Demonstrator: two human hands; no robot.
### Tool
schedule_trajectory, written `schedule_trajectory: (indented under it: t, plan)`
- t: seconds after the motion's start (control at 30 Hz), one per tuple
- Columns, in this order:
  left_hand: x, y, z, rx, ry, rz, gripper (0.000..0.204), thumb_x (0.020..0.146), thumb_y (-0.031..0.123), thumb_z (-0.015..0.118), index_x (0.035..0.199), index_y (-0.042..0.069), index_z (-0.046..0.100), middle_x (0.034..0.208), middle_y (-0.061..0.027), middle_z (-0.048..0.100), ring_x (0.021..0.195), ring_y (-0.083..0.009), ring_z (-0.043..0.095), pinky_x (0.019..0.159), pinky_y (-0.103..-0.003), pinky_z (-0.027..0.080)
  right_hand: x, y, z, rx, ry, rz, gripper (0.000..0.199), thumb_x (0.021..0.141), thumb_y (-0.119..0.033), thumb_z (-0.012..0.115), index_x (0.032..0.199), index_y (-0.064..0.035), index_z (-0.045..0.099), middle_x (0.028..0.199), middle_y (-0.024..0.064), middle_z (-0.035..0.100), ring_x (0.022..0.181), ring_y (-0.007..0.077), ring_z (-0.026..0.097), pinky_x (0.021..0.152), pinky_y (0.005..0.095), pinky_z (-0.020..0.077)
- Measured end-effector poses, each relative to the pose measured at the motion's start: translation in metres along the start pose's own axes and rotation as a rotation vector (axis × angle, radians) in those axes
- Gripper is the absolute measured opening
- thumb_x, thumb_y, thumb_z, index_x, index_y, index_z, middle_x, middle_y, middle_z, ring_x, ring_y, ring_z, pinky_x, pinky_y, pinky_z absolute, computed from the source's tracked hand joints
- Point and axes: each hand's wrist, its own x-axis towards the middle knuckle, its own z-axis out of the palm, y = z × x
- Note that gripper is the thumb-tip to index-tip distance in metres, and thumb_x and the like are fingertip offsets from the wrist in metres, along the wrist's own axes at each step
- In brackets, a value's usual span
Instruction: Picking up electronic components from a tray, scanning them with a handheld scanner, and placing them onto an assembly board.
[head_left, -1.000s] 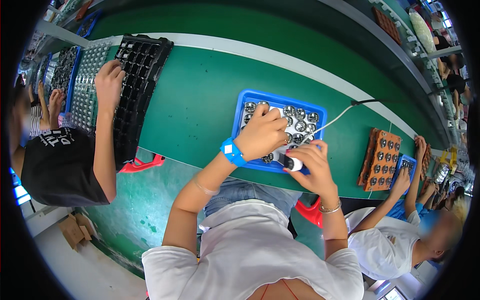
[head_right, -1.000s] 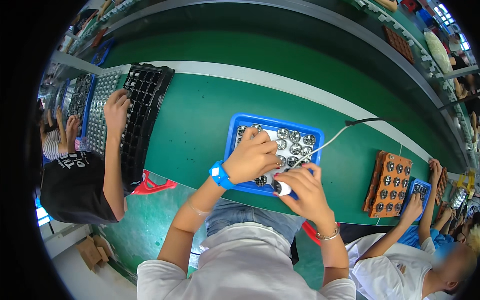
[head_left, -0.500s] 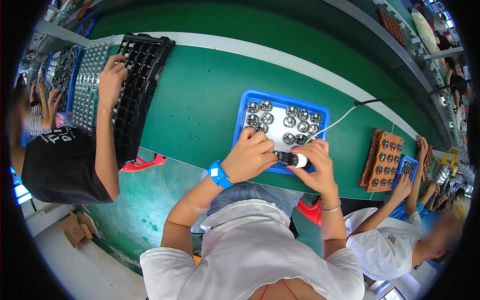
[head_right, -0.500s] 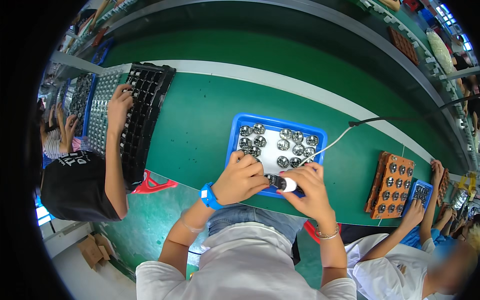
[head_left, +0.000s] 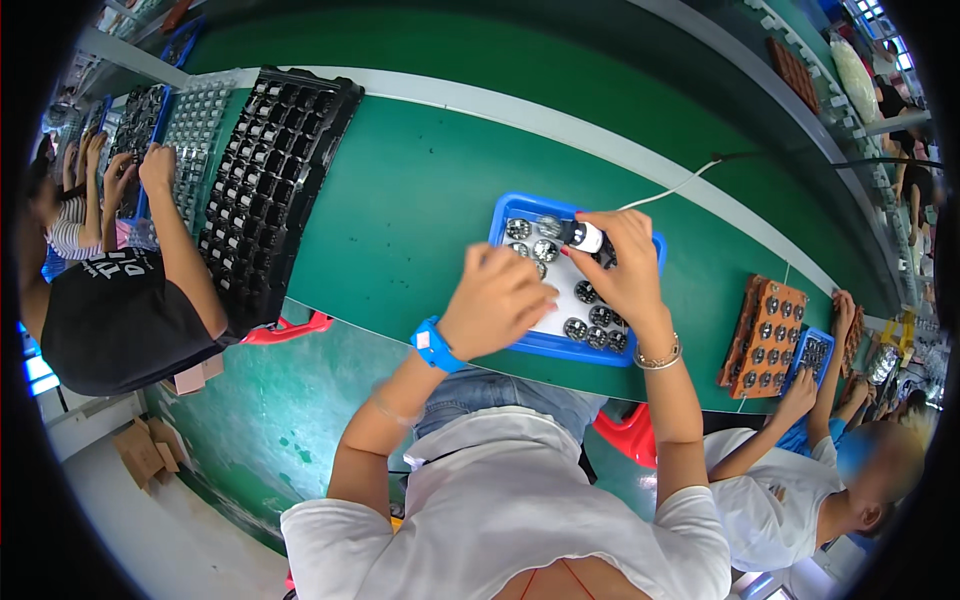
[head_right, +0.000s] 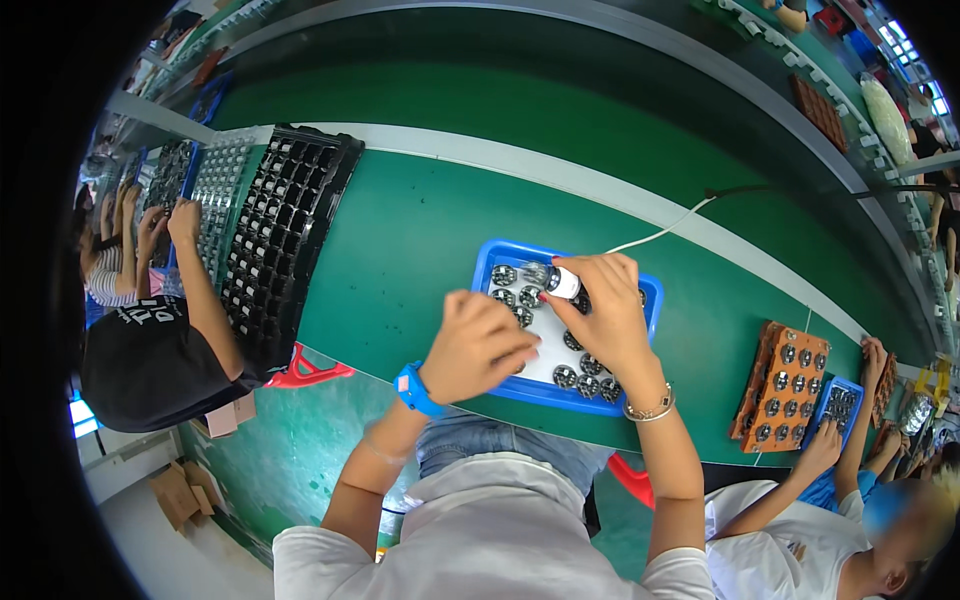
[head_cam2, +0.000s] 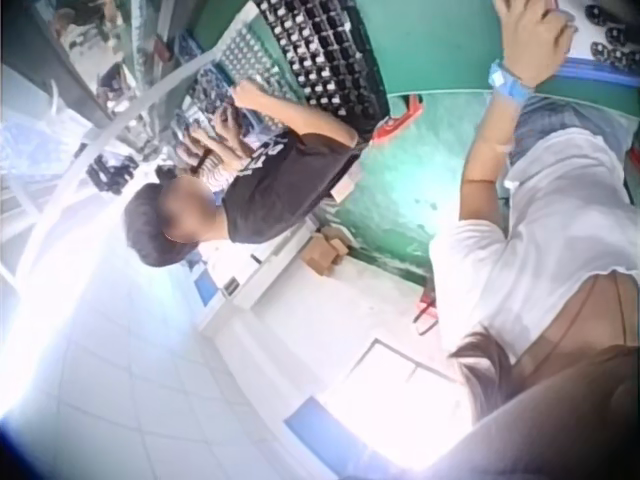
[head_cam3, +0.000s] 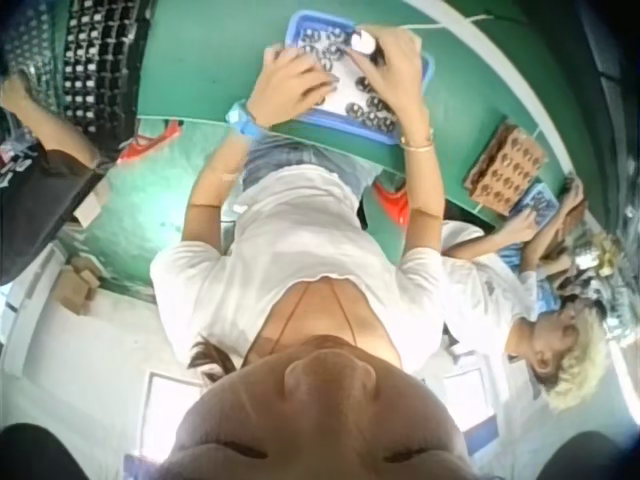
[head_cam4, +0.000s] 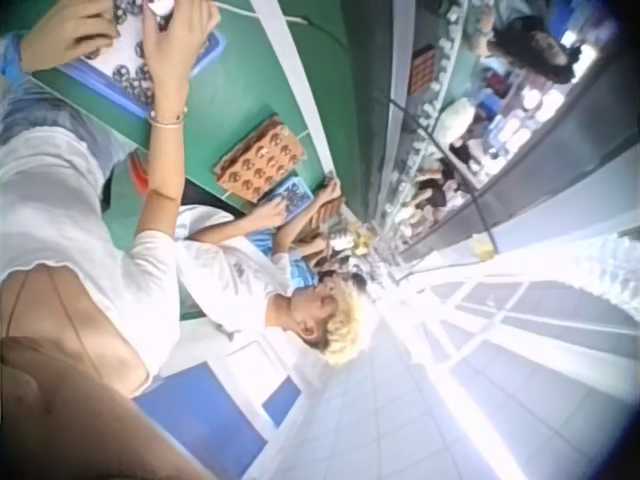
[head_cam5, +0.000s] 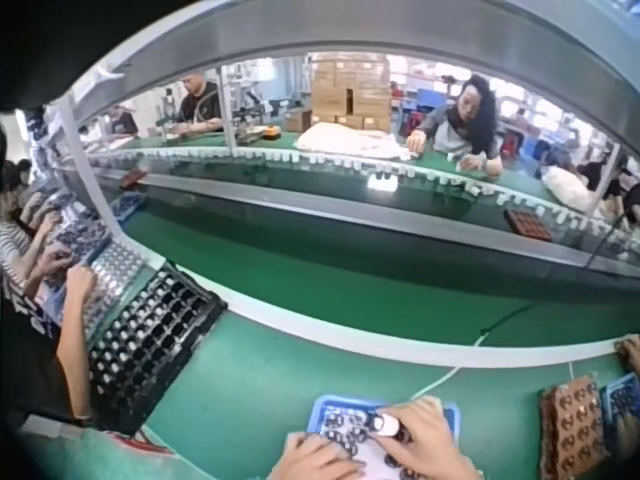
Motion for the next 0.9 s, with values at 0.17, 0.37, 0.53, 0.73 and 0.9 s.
schedule_trajectory:
  t: [0.17,0.37,0.53,0.73,0.9]
  plan:
    - [0.023,-0.027,-0.007,0.077,0.165,-0.193,0.014,0.075,0.021,0.076,0.087,0.016,0.072,0.084,0.0013,0.054,0.090,-0.0210,0.050,0.085,-0.039,0.033,-0.001,-0.001,0.001,0.017,-0.010,0.009,0.037,0.068,-0.013,0.083,0.101,-0.0062,0.067,0.095,0.0085,0.068,0.087,0.0268,0.061,0.085,0.0359,0.0425]
    - [0.053,-0.047,0.007,0.135,0.057,-0.020,0.005,0.074,0.019,0.074,0.077,0.016,0.071,0.088,0.0012,0.051,0.094,-0.0209,0.049,0.088,-0.041,0.033,-0.012,0.003,-0.008,0.003,0.064,0.115,0.036,0.070,-0.010,0.082,0.102,-0.0049,0.066,0.096,0.0092,0.068,0.090,0.0256,0.062,0.084,0.0352,0.0459]
    - [0.054,-0.044,0.011,0.140,0.046,0.001,0.005,0.075,0.020,0.074,0.077,0.017,0.072,0.088,0.0012,0.051,0.093,-0.0210,0.048,0.088,-0.041,0.033,-0.020,-0.003,-0.027,0.109,0.103,0.147,0.035,0.070,-0.004,0.078,0.102,-0.0033,0.065,0.098,0.0097,0.068,0.092,0.0240,0.061,0.084,0.0340,0.0471]
    - [0.043,-0.045,-0.004,0.084,0.076,-0.027,0.009,0.076,0.020,0.073,0.084,0.018,0.073,0.088,0.0000,0.050,0.095,-0.0217,0.048,0.089,-0.042,0.032,-0.024,-0.010,-0.003,0.048,-0.061,-0.024,0.039,0.068,-0.013,0.083,0.102,-0.0065,0.065,0.095,0.0076,0.067,0.087,0.0261,0.060,0.083,0.0376,0.0415]
    - [0.031,-0.035,-0.020,0.015,-0.023,-0.030,0.015,0.076,0.019,0.074,0.091,0.019,0.073,0.090,-0.0002,0.050,0.098,-0.0228,0.047,0.091,-0.040,0.031,-0.025,-0.008,0.002,0.048,-0.042,-0.009,0.039,0.068,-0.014,0.083,0.103,-0.0073,0.065,0.095,0.0080,0.067,0.087,0.0267,0.060,0.083,0.0377,0.0412]
